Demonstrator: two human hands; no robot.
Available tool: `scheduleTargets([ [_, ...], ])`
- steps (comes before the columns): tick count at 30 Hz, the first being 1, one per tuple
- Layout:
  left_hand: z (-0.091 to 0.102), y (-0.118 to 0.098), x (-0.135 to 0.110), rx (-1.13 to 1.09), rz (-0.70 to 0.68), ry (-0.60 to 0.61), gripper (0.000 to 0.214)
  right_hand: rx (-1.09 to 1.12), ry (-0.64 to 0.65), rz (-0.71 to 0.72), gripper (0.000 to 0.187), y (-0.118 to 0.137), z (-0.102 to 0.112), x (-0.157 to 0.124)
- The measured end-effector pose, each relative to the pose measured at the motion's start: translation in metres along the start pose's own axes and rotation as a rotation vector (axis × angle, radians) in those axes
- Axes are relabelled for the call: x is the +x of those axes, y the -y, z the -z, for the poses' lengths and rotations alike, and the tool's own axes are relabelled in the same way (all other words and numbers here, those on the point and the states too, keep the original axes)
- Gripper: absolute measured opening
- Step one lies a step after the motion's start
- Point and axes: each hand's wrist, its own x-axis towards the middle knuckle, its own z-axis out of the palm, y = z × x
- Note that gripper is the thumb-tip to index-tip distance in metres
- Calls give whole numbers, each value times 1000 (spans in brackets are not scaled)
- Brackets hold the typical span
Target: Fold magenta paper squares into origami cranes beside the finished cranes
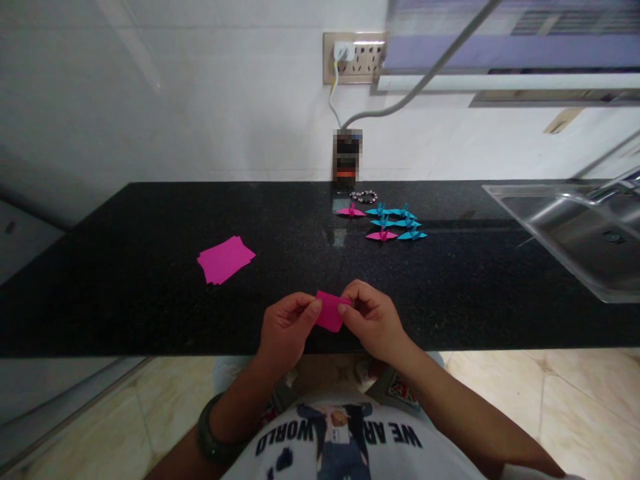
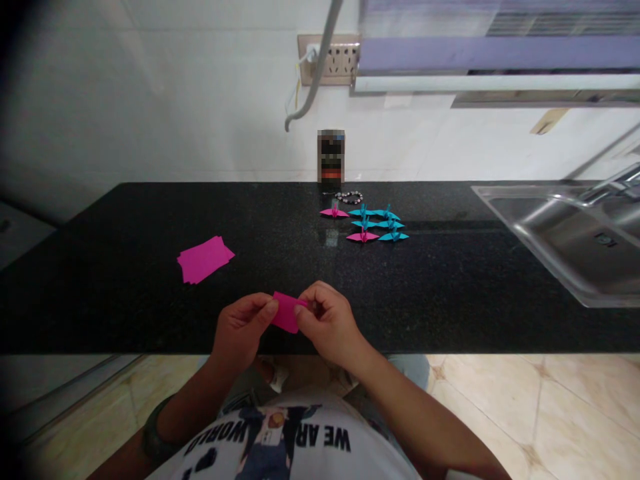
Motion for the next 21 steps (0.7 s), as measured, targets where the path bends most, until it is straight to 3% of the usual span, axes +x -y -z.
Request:
scheduleTargets([
  [6, 1, -3, 1, -60, 55, 72, 15, -43, 90, 45, 7, 1, 5, 1],
  [13, 4, -5, 2, 45, -147, 53, 10, 7, 67, 29, 11, 3, 2, 0],
  [21, 5, -1, 1, 109, -253, -49, 8, 7, 17, 39, 11, 5, 3, 1],
])
